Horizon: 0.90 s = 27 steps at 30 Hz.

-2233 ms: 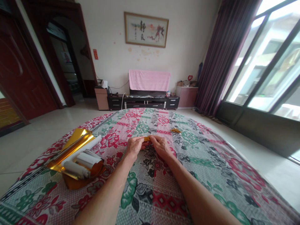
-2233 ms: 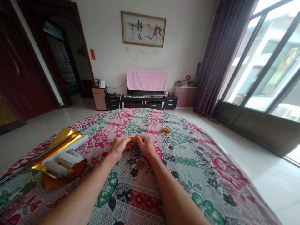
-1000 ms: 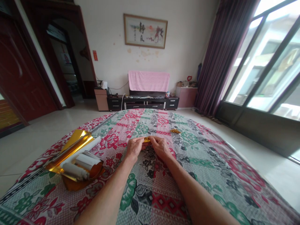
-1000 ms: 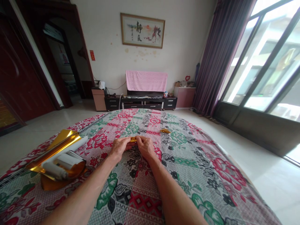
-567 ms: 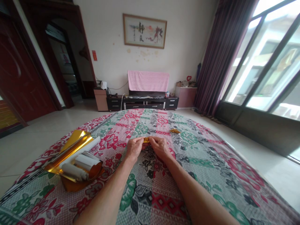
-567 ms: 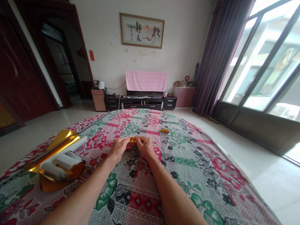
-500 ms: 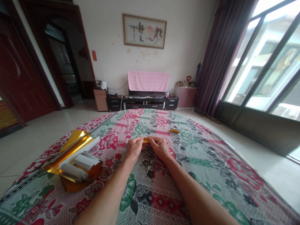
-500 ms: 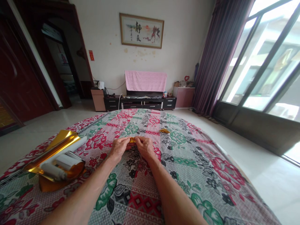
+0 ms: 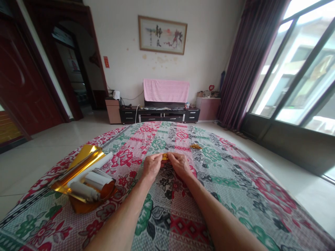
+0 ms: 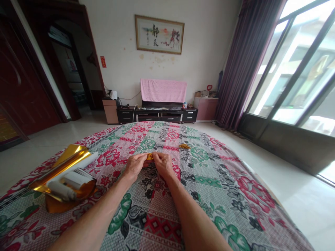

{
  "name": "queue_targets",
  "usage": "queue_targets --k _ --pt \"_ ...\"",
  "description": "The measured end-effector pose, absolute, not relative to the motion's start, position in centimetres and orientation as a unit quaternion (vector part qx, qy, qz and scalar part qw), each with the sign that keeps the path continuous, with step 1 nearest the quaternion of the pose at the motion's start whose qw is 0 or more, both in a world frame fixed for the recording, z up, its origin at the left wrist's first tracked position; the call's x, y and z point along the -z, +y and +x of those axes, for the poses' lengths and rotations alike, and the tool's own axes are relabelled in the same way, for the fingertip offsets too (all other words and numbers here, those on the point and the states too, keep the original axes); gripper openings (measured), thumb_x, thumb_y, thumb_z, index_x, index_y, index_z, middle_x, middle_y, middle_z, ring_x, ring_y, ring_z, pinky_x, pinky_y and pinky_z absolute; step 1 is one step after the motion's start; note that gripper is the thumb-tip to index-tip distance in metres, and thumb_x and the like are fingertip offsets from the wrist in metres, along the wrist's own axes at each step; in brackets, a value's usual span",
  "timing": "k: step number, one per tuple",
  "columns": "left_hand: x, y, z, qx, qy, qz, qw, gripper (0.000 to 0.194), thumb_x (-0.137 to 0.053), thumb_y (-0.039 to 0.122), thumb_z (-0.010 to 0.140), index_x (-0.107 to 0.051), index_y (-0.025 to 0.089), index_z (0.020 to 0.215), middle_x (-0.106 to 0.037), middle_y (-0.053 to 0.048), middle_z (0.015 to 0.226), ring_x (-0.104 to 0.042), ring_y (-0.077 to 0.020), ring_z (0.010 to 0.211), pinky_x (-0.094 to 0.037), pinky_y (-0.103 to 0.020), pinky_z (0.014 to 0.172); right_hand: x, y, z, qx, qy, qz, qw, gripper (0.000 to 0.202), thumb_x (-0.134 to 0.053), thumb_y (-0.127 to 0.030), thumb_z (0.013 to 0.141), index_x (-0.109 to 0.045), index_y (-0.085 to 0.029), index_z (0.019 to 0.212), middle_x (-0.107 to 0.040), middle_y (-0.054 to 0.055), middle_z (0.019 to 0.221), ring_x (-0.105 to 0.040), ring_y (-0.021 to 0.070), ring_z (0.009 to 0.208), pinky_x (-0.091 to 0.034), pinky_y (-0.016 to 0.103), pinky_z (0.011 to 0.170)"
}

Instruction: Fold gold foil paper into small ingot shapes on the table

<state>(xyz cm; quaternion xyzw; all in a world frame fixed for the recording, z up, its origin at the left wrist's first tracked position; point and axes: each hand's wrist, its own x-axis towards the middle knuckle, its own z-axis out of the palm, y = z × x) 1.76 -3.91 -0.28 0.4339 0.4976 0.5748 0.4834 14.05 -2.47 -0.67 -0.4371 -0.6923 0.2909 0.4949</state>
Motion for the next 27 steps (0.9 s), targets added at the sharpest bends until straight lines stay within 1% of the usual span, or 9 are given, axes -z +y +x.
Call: queue_targets --k 6,11,17,23,27 --pt "0.36 -3.89 1.77 -0.587 0.497 0.414 0.486 0.025 -0.051 0.020 0.078 -0.070 0.013 0.093 -0.073 -0.007 0.082 -0.068 -0.0165 0.067 -0.051 -0.023 0.057 0.83 -2.36 14.07 -0.280 -0.700 -0.442 0.486 0.039 -0.039 -0.039 0.083 -0.064 -0.014 0.066 -0.049 -0.002 0.055 -0.042 0.0107 0.053 -0.032 0.020 0.051" --pt "0.20 -4.01 1.84 -0.583 0.480 0.416 0.507 0.026 -0.052 0.021 0.078 -0.070 0.014 0.095 -0.073 -0.007 0.082 -0.068 -0.0173 0.070 -0.051 -0.024 0.059 0.99 -2.24 14.15 -0.283 -0.694 -0.436 0.497 0.038 -0.039 -0.037 0.083 -0.066 -0.014 0.070 -0.053 -0.001 0.059 -0.046 0.0114 0.056 -0.034 0.020 0.053" --pt "0.06 -4.07 1.69 -0.573 0.453 0.434 0.527 0.028 -0.049 0.020 0.078 -0.069 0.013 0.096 -0.073 -0.008 0.084 -0.068 -0.0169 0.071 -0.050 -0.023 0.059 1.12 -2.14 14.20 -0.293 -0.682 -0.440 0.505 0.039 -0.038 -0.039 0.082 -0.067 -0.015 0.072 -0.056 -0.001 0.061 -0.047 0.0121 0.057 -0.034 0.020 0.052" --pt "0.58 -3.90 2.02 -0.596 0.469 0.430 0.490 0.026 -0.050 0.019 0.078 -0.068 0.010 0.095 -0.072 -0.009 0.083 -0.068 -0.0171 0.069 -0.051 -0.024 0.060 0.94 -2.30 14.11 -0.269 -0.695 -0.442 0.500 0.039 -0.039 -0.038 0.083 -0.066 -0.013 0.069 -0.054 0.000 0.058 -0.047 0.0120 0.057 -0.034 0.020 0.053" --pt "0.56 -3.97 2.21 -0.601 0.467 0.426 0.489 0.025 -0.049 0.018 0.079 -0.067 0.010 0.094 -0.072 -0.009 0.084 -0.068 -0.0175 0.069 -0.050 -0.024 0.058 0.95 -2.26 14.10 -0.270 -0.686 -0.443 0.509 0.039 -0.040 -0.038 0.083 -0.066 -0.013 0.070 -0.055 0.000 0.059 -0.047 0.0120 0.056 -0.035 0.020 0.054"
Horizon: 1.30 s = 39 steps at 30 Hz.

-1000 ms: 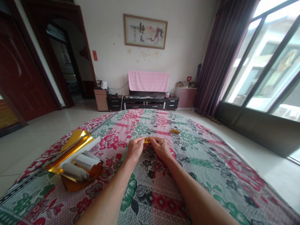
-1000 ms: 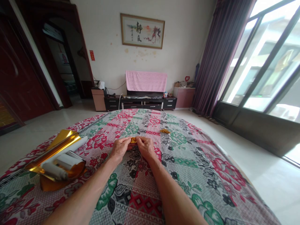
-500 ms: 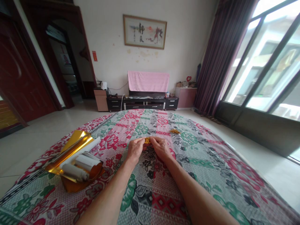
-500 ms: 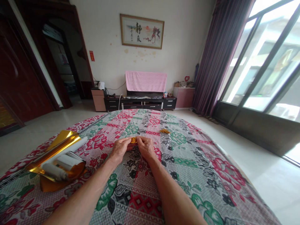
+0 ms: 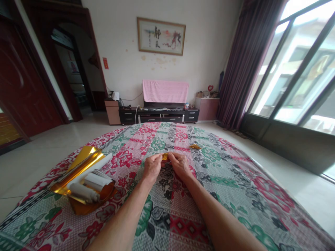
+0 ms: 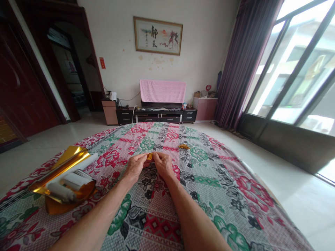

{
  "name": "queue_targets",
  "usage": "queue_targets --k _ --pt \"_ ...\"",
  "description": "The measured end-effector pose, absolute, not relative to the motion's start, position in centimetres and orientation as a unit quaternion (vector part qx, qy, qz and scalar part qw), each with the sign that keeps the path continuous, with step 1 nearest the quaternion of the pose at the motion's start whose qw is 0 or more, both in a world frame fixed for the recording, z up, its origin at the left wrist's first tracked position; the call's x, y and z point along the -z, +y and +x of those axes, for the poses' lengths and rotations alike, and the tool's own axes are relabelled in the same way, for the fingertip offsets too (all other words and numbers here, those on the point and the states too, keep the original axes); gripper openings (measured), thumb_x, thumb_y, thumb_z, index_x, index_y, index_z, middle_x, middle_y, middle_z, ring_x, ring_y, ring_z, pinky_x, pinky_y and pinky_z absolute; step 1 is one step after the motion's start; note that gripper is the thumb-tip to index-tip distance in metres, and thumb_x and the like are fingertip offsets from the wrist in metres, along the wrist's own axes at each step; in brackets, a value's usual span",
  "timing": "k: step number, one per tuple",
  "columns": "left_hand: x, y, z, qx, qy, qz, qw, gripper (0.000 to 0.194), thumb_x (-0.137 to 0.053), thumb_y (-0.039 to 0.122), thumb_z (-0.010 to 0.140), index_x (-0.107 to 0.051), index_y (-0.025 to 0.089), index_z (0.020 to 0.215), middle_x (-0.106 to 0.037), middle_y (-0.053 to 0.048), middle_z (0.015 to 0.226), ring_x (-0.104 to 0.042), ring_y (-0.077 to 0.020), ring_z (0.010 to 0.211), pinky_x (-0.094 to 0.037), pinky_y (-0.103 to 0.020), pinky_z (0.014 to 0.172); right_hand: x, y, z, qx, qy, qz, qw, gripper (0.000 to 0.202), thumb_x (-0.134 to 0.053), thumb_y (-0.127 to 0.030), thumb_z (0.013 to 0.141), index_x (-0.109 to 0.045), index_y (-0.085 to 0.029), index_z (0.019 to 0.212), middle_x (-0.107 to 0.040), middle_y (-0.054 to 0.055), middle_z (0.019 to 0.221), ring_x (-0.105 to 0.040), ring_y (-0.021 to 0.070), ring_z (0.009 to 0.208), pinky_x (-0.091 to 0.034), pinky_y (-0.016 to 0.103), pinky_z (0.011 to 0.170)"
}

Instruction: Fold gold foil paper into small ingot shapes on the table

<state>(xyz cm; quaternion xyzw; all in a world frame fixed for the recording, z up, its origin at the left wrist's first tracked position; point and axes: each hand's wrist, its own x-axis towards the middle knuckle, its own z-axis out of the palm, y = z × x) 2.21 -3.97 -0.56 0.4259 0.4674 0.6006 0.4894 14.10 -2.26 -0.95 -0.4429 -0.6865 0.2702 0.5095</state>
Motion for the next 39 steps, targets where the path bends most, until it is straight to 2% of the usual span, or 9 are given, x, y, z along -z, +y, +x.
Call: queue_targets --k 7,21,39 --pt "0.28 -4.00 2.34 -0.616 0.472 0.393 0.493 0.023 -0.049 0.015 0.078 -0.068 0.010 0.091 -0.072 -0.009 0.082 -0.067 -0.0168 0.067 -0.050 -0.023 0.057 0.74 -2.46 14.13 -0.288 -0.695 -0.426 0.503 0.039 -0.040 -0.039 0.083 -0.068 -0.013 0.074 -0.058 0.001 0.063 -0.050 0.0134 0.060 -0.037 0.021 0.056" --pt "0.31 -4.02 2.31 -0.616 0.467 0.385 0.505 0.025 -0.051 0.016 0.077 -0.069 0.011 0.093 -0.072 -0.009 0.083 -0.067 -0.0169 0.067 -0.049 -0.023 0.055 0.81 -2.44 14.15 -0.290 -0.685 -0.437 0.506 0.039 -0.042 -0.042 0.080 -0.068 -0.015 0.069 -0.059 0.001 0.060 -0.053 0.0158 0.063 -0.038 0.021 0.054" --pt "-0.14 -4.23 2.49 -0.627 0.459 0.372 0.508 0.022 -0.052 0.016 0.075 -0.070 0.012 0.087 -0.072 -0.008 0.080 -0.066 -0.0159 0.065 -0.049 -0.023 0.056 0.95 -2.30 14.23 -0.290 -0.686 -0.429 0.512 0.039 -0.041 -0.041 0.081 -0.066 -0.015 0.067 -0.058 0.000 0.061 -0.052 0.0146 0.061 -0.037 0.021 0.054"
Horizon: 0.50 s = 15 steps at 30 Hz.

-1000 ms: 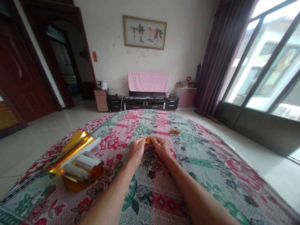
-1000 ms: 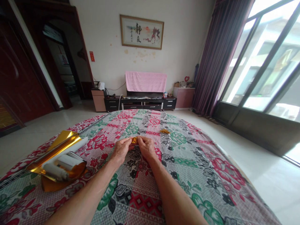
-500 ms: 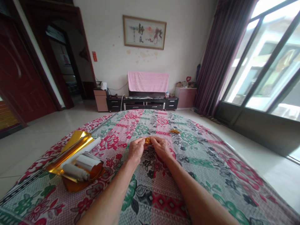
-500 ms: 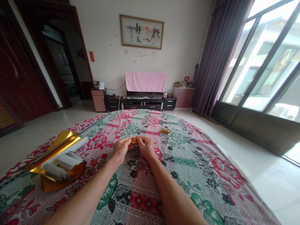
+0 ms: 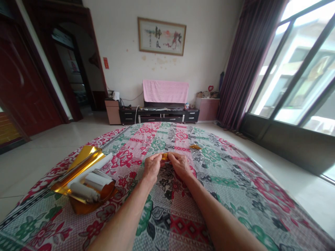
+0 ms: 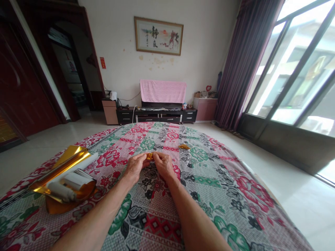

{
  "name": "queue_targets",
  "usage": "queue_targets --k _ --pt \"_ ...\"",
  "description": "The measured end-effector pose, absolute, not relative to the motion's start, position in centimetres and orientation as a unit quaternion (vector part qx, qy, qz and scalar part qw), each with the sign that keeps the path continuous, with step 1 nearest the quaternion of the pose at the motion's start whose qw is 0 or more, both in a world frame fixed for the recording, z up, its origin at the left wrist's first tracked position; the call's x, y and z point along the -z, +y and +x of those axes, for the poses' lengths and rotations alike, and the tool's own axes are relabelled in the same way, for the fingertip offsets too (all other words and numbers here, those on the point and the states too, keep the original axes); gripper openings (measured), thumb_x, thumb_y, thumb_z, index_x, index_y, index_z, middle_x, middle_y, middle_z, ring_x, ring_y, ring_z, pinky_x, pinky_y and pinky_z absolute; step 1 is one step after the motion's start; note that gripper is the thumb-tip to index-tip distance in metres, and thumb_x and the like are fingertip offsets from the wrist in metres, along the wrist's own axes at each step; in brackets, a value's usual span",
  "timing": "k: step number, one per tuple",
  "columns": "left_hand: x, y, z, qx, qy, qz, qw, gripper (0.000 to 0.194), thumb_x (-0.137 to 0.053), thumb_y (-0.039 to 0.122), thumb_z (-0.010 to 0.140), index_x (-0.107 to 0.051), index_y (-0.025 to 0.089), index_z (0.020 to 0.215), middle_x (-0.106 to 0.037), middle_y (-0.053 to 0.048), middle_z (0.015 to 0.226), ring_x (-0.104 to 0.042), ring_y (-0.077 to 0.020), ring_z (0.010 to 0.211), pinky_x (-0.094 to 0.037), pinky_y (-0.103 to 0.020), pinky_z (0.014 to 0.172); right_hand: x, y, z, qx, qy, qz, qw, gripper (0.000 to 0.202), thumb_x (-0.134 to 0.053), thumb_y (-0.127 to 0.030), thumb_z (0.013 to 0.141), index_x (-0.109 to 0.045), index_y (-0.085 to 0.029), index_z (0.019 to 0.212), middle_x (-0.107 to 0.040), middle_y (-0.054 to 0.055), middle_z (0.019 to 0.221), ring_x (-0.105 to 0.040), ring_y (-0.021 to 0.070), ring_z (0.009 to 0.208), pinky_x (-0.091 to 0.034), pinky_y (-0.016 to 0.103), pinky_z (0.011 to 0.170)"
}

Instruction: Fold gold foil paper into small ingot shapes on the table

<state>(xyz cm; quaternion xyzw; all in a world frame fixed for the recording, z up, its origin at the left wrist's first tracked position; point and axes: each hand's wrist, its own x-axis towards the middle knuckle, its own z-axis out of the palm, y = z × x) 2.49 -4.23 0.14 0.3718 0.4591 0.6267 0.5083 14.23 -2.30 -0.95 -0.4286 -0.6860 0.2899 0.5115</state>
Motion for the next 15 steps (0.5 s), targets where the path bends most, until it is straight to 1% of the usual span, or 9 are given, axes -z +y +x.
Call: queue_targets --k 9,15 --pt "0.08 -4.07 2.68 -0.622 0.464 0.392 0.495 0.023 -0.053 0.019 0.074 -0.070 0.011 0.087 -0.072 -0.008 0.080 -0.066 -0.0171 0.065 -0.049 -0.023 0.055 0.81 -2.37 14.17 -0.286 -0.688 -0.418 0.520 0.036 -0.040 -0.036 0.082 -0.066 -0.015 0.070 -0.060 0.000 0.064 -0.051 0.0129 0.060 -0.038 0.021 0.057" --pt "0.46 -3.71 2.36 -0.628 0.489 0.383 0.468 0.022 -0.053 0.019 0.073 -0.070 0.013 0.085 -0.072 -0.008 0.081 -0.066 -0.0163 0.065 -0.049 -0.022 0.054 0.56 -2.68 14.03 -0.287 -0.704 -0.409 0.506 0.037 -0.041 -0.037 0.082 -0.066 -0.013 0.068 -0.057 0.000 0.061 -0.049 0.0119 0.058 -0.036 0.021 0.055"
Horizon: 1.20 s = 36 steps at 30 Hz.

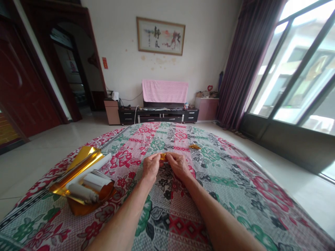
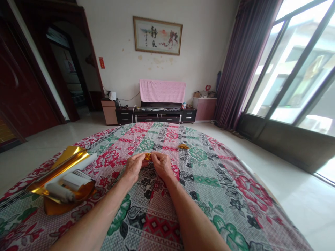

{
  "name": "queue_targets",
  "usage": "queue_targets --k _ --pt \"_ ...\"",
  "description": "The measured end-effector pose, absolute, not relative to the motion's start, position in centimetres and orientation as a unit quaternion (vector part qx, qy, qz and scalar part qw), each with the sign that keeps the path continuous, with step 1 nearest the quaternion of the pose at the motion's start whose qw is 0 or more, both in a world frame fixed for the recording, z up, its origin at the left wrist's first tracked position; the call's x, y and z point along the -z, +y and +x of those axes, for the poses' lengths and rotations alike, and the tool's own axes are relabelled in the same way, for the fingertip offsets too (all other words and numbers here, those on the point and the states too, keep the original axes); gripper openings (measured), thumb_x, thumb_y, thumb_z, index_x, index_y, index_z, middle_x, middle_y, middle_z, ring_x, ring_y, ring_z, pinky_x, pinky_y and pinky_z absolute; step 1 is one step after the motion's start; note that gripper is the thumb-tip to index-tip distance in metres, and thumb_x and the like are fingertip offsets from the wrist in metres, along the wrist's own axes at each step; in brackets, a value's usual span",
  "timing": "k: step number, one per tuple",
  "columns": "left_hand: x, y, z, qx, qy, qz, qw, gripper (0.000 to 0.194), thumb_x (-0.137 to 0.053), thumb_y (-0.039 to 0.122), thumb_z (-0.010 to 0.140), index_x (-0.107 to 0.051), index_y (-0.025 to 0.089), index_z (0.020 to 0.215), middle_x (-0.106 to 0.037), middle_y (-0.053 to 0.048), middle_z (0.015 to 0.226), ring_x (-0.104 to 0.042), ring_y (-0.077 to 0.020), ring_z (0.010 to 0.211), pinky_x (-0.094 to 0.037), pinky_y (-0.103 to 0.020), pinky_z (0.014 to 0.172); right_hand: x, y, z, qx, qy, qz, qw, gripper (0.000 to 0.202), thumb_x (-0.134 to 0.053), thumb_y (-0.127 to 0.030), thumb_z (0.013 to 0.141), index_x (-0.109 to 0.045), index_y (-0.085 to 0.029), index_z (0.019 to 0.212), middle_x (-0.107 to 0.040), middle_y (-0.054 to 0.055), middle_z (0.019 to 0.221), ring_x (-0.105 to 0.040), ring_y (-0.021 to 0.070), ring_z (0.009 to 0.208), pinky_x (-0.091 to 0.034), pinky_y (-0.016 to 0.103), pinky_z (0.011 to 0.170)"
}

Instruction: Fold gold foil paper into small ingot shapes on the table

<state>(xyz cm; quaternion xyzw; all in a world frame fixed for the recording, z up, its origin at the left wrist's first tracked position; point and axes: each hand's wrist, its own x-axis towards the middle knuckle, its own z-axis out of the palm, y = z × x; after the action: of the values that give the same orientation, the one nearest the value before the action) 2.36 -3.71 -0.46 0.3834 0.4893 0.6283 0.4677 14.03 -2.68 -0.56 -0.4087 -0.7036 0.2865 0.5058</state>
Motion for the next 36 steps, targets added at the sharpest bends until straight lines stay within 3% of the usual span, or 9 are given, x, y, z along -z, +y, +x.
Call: queue_targets --k 10,15,20,27,36 --pt "-0.1 -4.1 2.4 -0.611 0.483 0.399 0.484 0.024 -0.052 0.019 0.075 -0.071 0.013 0.088 -0.073 -0.008 0.081 -0.067 -0.0178 0.066 -0.049 -0.024 0.053 0.9 -2.2 14.2 -0.302 -0.688 -0.423 0.506 0.037 -0.042 -0.039 0.083 -0.070 -0.014 0.081 -0.064 0.001 0.070 -0.055 0.0148 0.066 -0.040 0.022 0.061" --pt "-0.4 -4.0 2.0 -0.590 0.489 0.388 0.512 0.023 -0.049 0.016 0.075 -0.071 0.013 0.083 -0.072 -0.007 0.075 -0.067 -0.0167 0.063 -0.048 -0.024 0.054 0.8 -2.3 14.1 -0.325 -0.663 -0.431 0.518 0.036 -0.047 -0.038 0.080 -0.069 -0.014 0.096 -0.068 0.002 0.080 -0.057 0.0154 0.070 -0.043 0.023 0.065" --pt "-0.6 -4.1 1.8 -0.591 0.484 0.375 0.525 0.023 -0.051 0.015 0.075 -0.069 0.013 0.090 -0.072 -0.006 0.075 -0.067 -0.0158 0.062 -0.049 -0.024 0.056 0.6 -2.3 14.2 -0.326 -0.689 -0.414 0.498 0.035 -0.044 -0.038 0.081 -0.071 -0.015 0.078 -0.065 0.000 0.069 -0.055 0.0137 0.064 -0.040 0.021 0.059" --pt "-0.5 -4.0 1.6 -0.595 0.480 0.372 0.526 0.028 -0.053 0.016 0.075 -0.067 0.013 0.099 -0.072 -0.006 0.079 -0.067 -0.0159 0.064 -0.049 -0.024 0.056 0.9 -2.1 14.2 -0.332 -0.688 -0.404 0.503 0.034 -0.045 -0.037 0.081 -0.071 -0.016 0.081 -0.066 0.000 0.072 -0.055 0.0139 0.065 -0.041 0.022 0.061" --pt "-0.3 -3.9 1.8 -0.582 0.482 0.389 0.527 0.021 -0.052 0.014 0.074 -0.070 0.013 0.086 -0.071 -0.006 0.072 -0.066 -0.0162 0.063 -0.050 -0.026 0.060 0.9 -2.0 14.3 -0.327 -0.677 -0.425 0.504 0.035 -0.045 -0.039 0.080 -0.069 -0.014 0.076 -0.062 0.000 0.065 -0.050 0.0123 0.059 -0.038 0.021 0.055"
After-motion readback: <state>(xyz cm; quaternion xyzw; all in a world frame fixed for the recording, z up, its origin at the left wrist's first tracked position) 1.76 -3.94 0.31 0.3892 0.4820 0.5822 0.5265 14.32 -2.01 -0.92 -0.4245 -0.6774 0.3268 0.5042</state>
